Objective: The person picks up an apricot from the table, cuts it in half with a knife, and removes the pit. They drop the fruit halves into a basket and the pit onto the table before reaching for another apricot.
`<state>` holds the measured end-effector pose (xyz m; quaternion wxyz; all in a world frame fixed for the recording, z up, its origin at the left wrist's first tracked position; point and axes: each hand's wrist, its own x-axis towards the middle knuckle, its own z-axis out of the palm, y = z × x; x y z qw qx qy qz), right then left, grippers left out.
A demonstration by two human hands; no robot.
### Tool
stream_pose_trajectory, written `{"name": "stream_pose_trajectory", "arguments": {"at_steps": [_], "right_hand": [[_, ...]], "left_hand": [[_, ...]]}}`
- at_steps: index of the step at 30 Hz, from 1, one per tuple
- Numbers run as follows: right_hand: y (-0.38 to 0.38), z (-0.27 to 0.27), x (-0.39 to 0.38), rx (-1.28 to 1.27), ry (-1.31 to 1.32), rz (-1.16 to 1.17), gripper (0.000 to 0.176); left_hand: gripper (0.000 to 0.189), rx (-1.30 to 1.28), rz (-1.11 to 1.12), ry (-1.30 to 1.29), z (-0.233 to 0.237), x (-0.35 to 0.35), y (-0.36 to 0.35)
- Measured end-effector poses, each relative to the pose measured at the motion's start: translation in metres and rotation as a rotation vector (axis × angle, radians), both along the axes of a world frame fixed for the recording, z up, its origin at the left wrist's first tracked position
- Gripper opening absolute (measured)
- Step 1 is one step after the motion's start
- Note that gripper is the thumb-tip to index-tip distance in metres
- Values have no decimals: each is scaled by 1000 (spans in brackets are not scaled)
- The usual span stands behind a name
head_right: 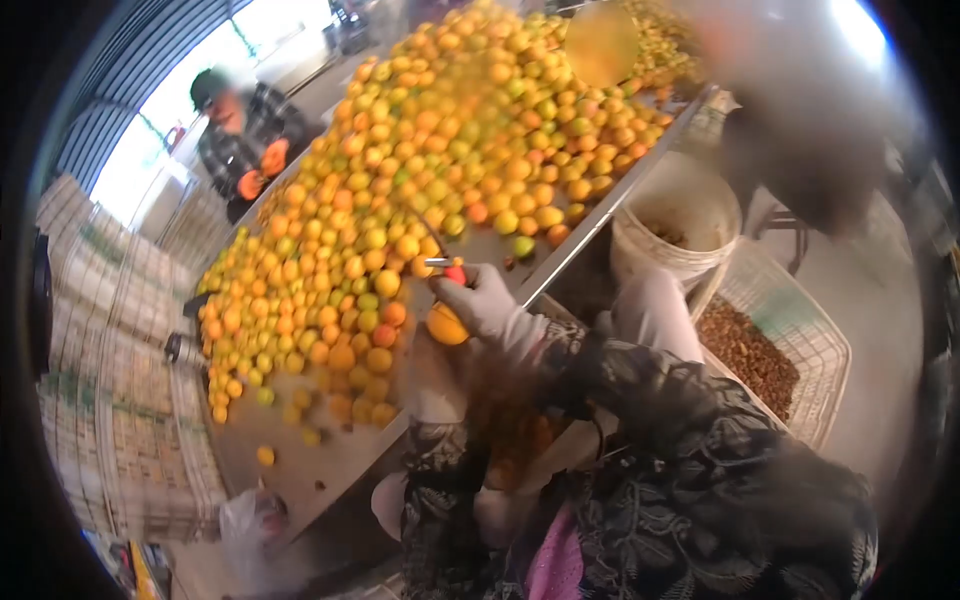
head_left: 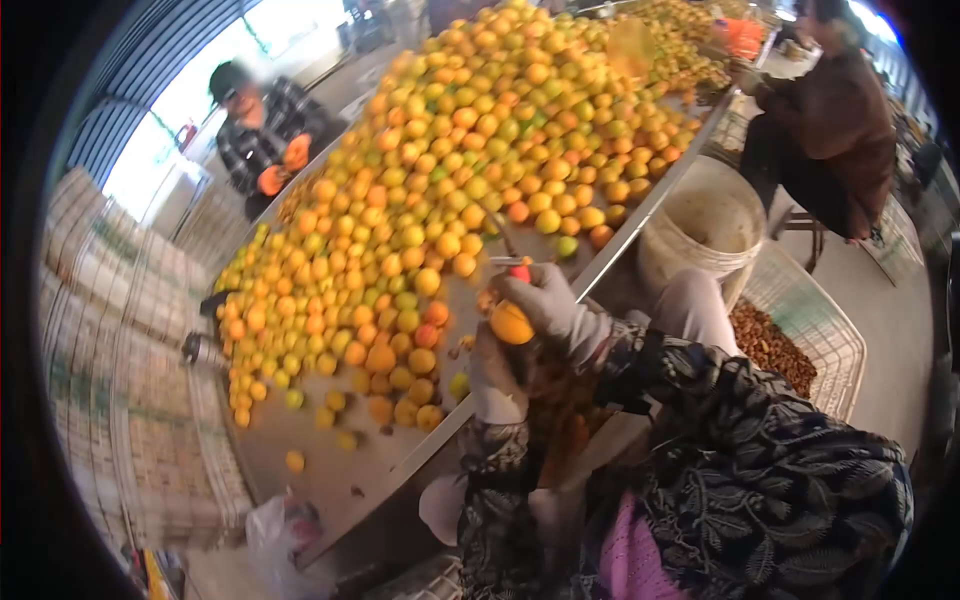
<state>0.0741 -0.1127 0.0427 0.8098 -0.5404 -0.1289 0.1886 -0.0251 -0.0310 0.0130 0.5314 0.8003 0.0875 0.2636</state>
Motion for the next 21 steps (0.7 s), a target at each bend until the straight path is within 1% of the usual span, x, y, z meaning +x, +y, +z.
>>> {"name": "stream_pose_trajectory", "arguments": {"at_steps": [1,3,5,6,8,9,10,12,13,14,15,16,18,19,20,21], "right_hand": [[1,0,-1,9,9,-13,22],[6,-1,2,18,18,-34,22],[5,-1,8,2,-12,-140,23],[6,7,3,64,67,-145,24],[5,-3,4,-66,-105,-182,26],[6,-5,4,-190,-62,-188,28],[-2,-10,-1,-171,-503,-219,29],[2,-15,14,95,-867,-306,29],[-4,-19,15,34,-685,-178,28],[-12,-11,13,-103,-627,-92,28],[-8,-3,9,85,-156,-16,27],[-5,1,8,259,312,63,27],[-17,-2,8,-65,-609,-54,28],[-23,-3,8,-146,-563,-43,22],[-25,-21,16,-39,-624,41,16],[-31,-16,12,-137,-733,-6,16]], "left_hand": [[36,5,28,10,-4,-2,5],[37,7,51,-74,-9,-1,9],[41,-6,41,-171,-12,5,5],[41,-20,31,-178,-8,9,3],[40,-120,73,56,8,11,-5],[38,-389,13,7,19,13,-10],[32,-1017,-84,-27,26,12,-12],[23,-1077,-187,-109,24,9,1],[23,-1056,-158,-111,19,8,7],[27,-554,-96,-108,10,6,9],[32,-53,-43,-88,6,4,11],[32,-33,-27,-76,4,1,13],[16,-868,-350,-34,3,-3,13],[19,-872,-341,-20,0,-2,13],[19,-869,-333,-6,5,-4,13],[21,-1037,-366,24,13,-7,11]]}}
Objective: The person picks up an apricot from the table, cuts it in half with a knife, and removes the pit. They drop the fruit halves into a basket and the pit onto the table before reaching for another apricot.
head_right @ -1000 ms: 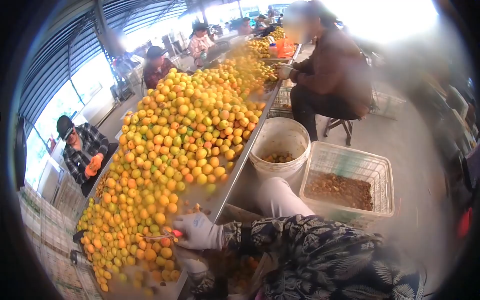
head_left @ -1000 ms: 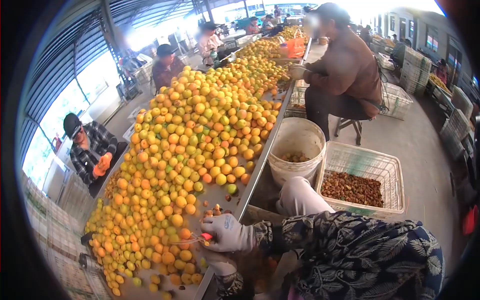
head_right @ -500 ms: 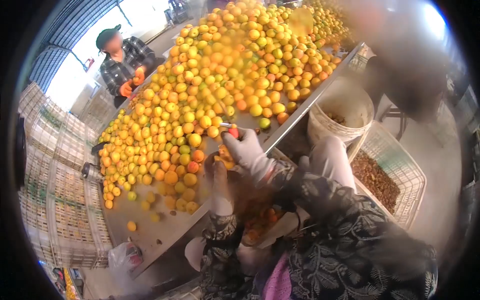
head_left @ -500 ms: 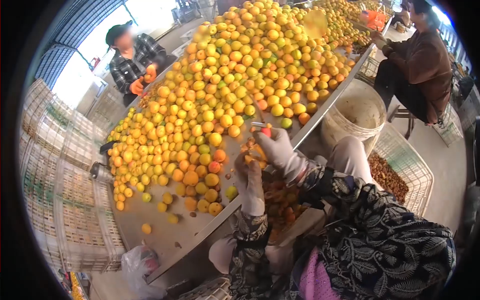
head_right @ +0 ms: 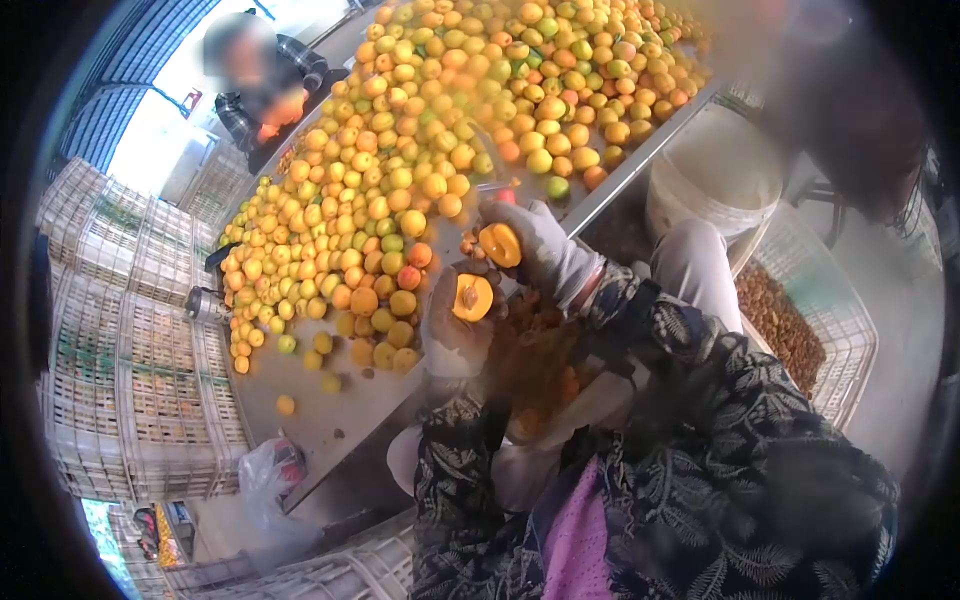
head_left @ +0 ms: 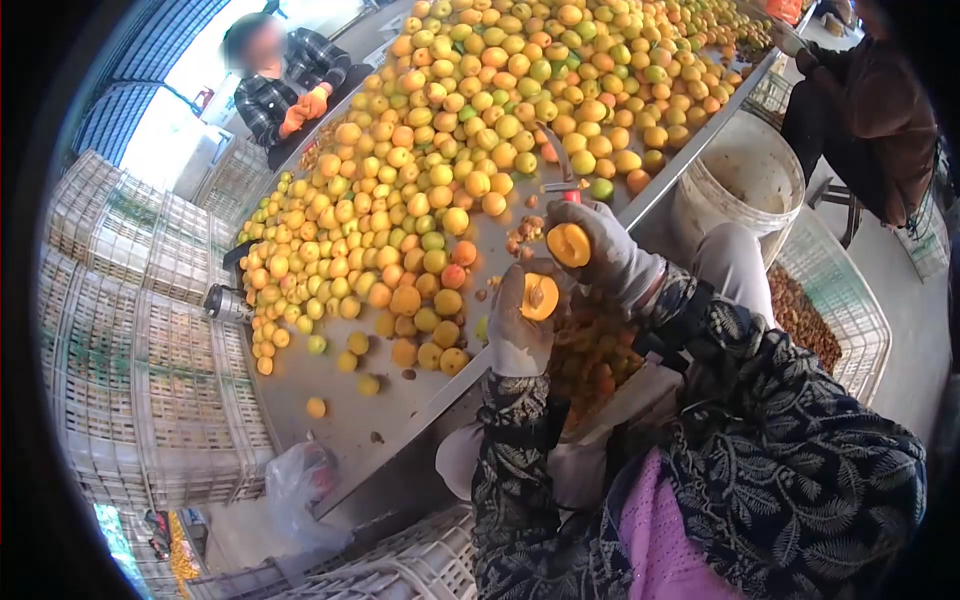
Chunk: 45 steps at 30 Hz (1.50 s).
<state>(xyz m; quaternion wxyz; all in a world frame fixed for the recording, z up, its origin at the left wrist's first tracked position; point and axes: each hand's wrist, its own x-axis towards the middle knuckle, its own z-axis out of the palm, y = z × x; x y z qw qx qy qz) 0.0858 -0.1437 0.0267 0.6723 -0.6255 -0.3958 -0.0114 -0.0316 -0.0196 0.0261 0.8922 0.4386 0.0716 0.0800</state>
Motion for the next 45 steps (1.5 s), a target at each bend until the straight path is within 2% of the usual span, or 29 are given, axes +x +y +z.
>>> {"name": "stream_pose_trajectory", "arguments": {"at_steps": [1,2,4,5,7,11,12,14,17,19,21,23,25,27,29,31,32,34,35,37,41,43,44,45], "right_hand": [[-6,8,-3,-76,-120,-71,15],[-9,4,-3,-72,-124,-72,15],[-11,-3,-7,16,335,126,21],[-15,-7,-11,15,331,127,21],[-19,2,-25,55,869,112,26],[-22,-7,-31,16,945,102,28],[-23,-7,-31,-13,826,125,27],[-20,-6,-32,4,857,142,26],[-20,-1,-38,-17,891,188,24],[-21,0,-44,-53,883,205,24],[-21,-6,-47,9,776,201,24],[-24,-19,-45,79,739,202,26],[-27,-8,-45,75,658,166,28],[-37,4,-44,-31,682,148,26],[-40,2,-46,-46,649,119,26],[-45,-2,-43,-162,726,178,36],[-49,-2,-43,-190,710,181,37],[-51,-1,-44,-225,672,164,38],[-49,-3,-46,-127,642,92,27],[-52,-9,-43,-248,696,136,39],[-52,-25,-43,-239,660,115,37],[-54,-16,-46,-401,622,67,37],[-54,-17,-45,-403,623,69,37],[-54,-17,-45,-412,570,67,37]], "left_hand": [[24,-162,-49,30,5,-1,-1],[24,-158,-49,26,5,0,-1],[27,-185,3,-39,-1,3,-1],[30,-199,29,-69,-5,4,-1],[32,-179,10,-83,-11,6,3],[30,-114,45,-112,-17,6,5],[30,-109,47,-115,-22,8,6],[24,-42,188,-122,-30,13,11],[20,-151,169,-101,-35,17,21],[19,-128,196,-84,-39,18,23],[18,-109,192,-96,-36,23,20],[20,-239,319,141,-28,22,14],[23,150,435,88,-51,29,22],[28,-51,382,229,-24,27,20],[29,-52,387,262,-12,27,17],[30,-50,402,315,-18,29,22],[28,-60,394,300,-31,33,30],[20,-72,423,292,-16,35,18],[14,-33,398,270,-18,33,20],[13,10,377,270,-13,29,17],[13,8,398,289,-18,26,17],[19,112,282,341,-17,26,18],[19,111,283,342,-16,25,17],[23,204,181,304,-10,20,14]]}}
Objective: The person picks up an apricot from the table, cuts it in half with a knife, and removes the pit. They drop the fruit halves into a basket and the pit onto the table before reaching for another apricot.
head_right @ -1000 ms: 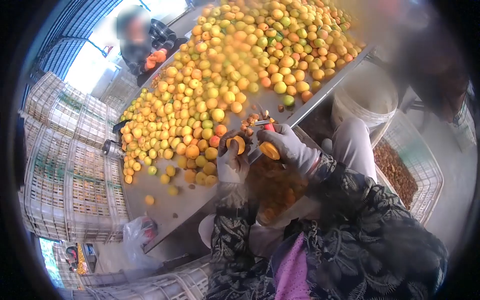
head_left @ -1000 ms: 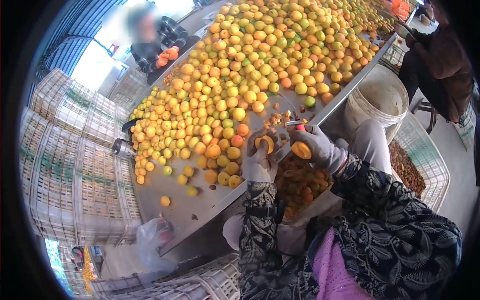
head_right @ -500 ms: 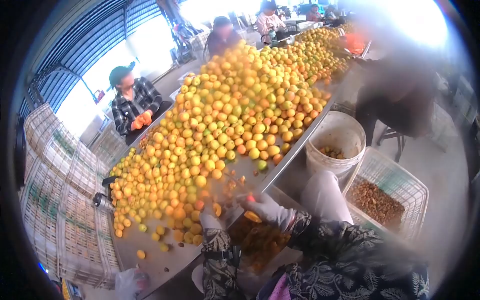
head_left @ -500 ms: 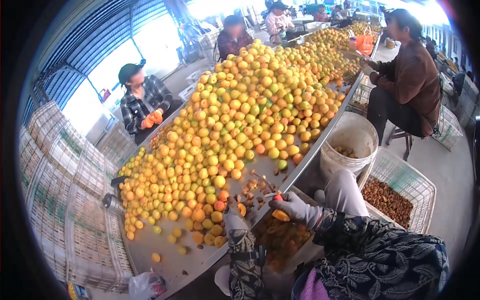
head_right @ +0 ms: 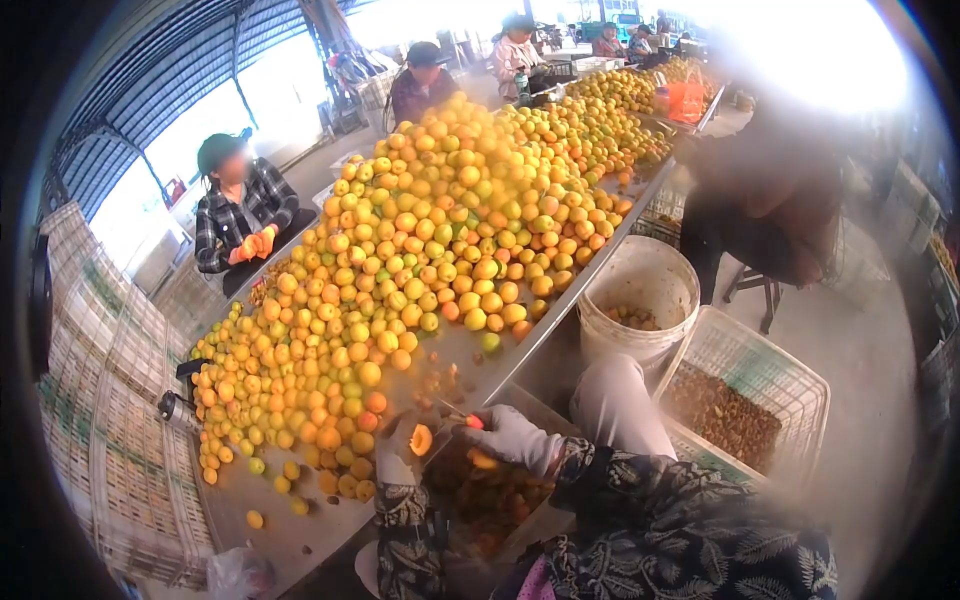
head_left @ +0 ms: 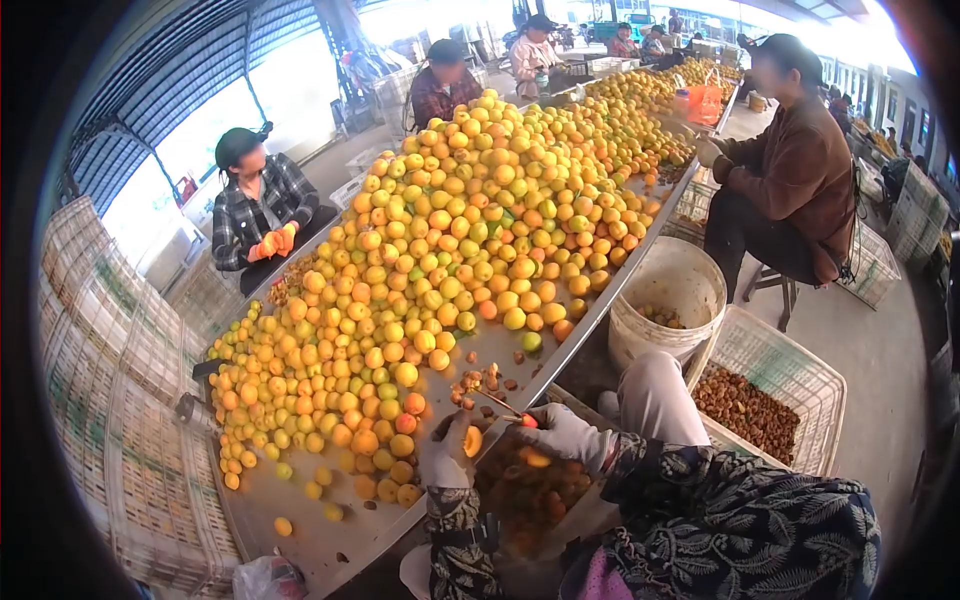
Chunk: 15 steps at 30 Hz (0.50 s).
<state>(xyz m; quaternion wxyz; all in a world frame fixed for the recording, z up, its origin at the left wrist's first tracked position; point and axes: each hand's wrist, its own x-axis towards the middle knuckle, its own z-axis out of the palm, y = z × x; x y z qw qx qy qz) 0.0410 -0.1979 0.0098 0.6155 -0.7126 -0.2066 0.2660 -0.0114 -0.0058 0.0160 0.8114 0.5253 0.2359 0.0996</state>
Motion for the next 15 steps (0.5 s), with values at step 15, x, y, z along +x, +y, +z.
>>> {"name": "stream_pose_trajectory", "arguments": {"at_steps": [15], "right_hand": [[0,122,66,567,62,-441,36]], "left_hand": [[25,223,-165,-56,20,-24,-3]]}}
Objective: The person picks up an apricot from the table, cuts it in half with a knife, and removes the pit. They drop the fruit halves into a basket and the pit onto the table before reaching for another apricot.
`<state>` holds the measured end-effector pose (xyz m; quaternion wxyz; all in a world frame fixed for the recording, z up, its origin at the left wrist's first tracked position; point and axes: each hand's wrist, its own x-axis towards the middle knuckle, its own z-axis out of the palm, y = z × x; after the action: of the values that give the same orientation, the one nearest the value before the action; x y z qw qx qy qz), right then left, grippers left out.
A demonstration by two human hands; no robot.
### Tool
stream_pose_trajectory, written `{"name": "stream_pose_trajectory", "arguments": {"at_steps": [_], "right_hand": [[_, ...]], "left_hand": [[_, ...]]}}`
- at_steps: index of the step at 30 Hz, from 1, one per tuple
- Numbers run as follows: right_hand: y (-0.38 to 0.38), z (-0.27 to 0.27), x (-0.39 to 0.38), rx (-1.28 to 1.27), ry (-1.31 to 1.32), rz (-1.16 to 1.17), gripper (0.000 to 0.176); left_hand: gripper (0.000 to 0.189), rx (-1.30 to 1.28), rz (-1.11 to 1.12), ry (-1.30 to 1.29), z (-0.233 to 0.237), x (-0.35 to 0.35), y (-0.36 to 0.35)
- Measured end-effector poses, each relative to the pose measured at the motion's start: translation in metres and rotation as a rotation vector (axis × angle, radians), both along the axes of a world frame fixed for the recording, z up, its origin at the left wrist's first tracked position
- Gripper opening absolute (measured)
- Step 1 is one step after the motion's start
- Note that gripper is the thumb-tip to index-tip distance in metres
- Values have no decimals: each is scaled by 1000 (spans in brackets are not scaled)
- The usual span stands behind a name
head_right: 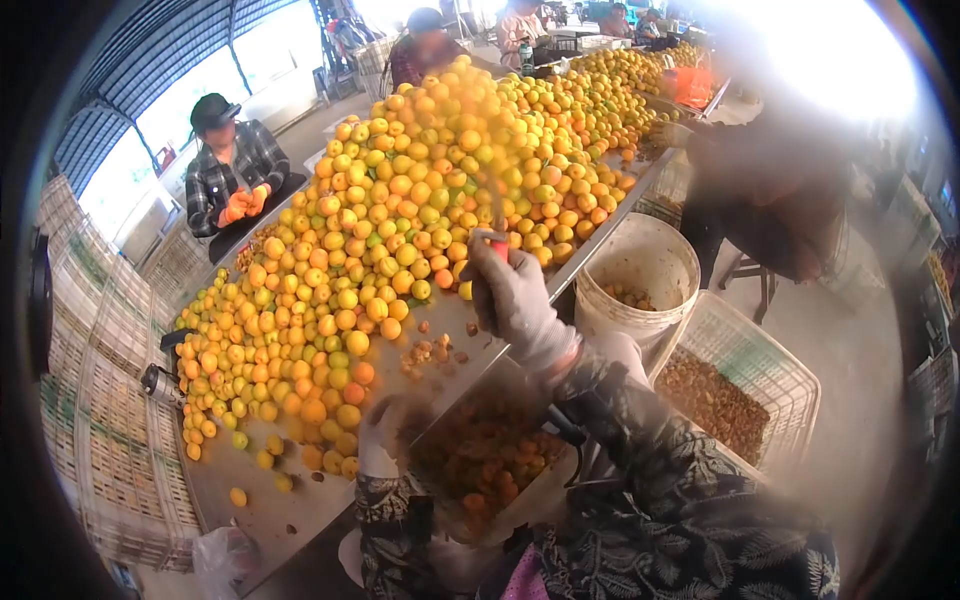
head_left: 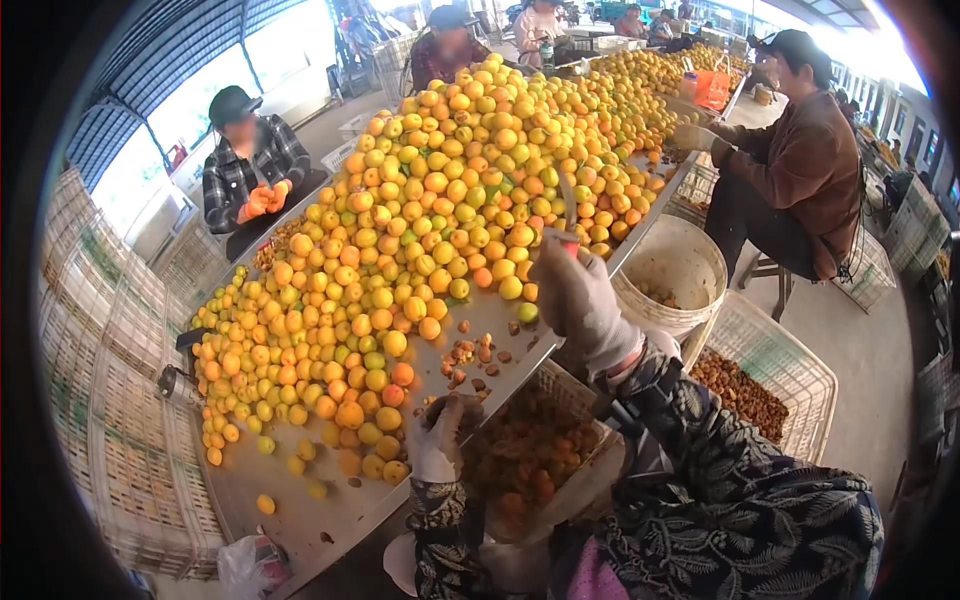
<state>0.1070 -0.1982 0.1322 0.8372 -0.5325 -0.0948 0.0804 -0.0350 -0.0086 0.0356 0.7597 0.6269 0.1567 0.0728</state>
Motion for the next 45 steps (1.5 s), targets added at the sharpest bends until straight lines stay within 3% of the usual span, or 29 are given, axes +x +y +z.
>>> {"name": "stream_pose_trajectory", "arguments": {"at_steps": [3,5,6,7,8,9,10,11,13,14,16,21,23,27,29,32,33,35,37,38,40,42,45], "right_hand": [[7,2,9,-47,-35,37,37],[22,-18,8,-269,20,204,36],[27,-26,9,-437,53,300,34],[35,-40,8,-430,77,341,34],[44,-59,6,-604,-115,378,33],[57,-62,-2,-769,-317,413,32],[63,-63,-5,-952,-372,471,32],[73,-80,-8,-786,-521,502,35],[99,-80,-17,-1091,-392,672,26],[110,-87,-23,-1084,-390,691,26],[130,-94,-30,-1296,-747,647,32],[158,-88,-55,-1330,-812,816,39],[169,-91,-58,-1461,-838,878,41],[170,-95,-55,-1452,-788,878,46],[167,-104,-44,-1379,-847,806,40],[155,-87,-40,-661,-315,789,32],[143,-62,-49,-458,-5,882,32],[133,-52,-53,-281,-4,891,32],[122,-23,-62,-413,-42,882,33],[121,-28,-62,-334,-72,860,36],[121,-46,-63,-251,-98,832,40],[121,-59,-66,-244,-390,583,46],[109,-61,-69,-271,-369,509,47]], "left_hand": [[26,-79,116,-66,-9,5,17],[26,-341,256,-303,-22,6,38],[23,-262,403,-333,-12,4,38],[22,-431,522,-364,-27,7,54],[23,-502,576,-395,-40,5,75],[25,-491,740,-258,-29,0,81],[25,-408,829,-333,-22,-7,81],[24,-387,881,-343,-25,-10,92],[17,-454,938,-332,-3,-24,96],[17,-445,955,-326,-7,-32,103],[13,-461,864,-476,-9,-40,113],[17,-389,1010,-361,9,-53,101],[22,-365,1014,-358,9,-52,107],[22,-432,975,-324,4,-53,108],[22,-462,967,-352,8,-49,111],[28,-328,784,-308,0,-42,98],[28,-322,780,-323,0,-36,87],[39,-383,485,-445,3,-22,64],[49,-438,311,-504,12,-15,47],[48,-395,270,-585,11,-13,44],[48,-428,306,-574,15,-7,35],[45,-467,335,-588,12,-2,34],[45,-453,378,-505,1,2,34]]}}
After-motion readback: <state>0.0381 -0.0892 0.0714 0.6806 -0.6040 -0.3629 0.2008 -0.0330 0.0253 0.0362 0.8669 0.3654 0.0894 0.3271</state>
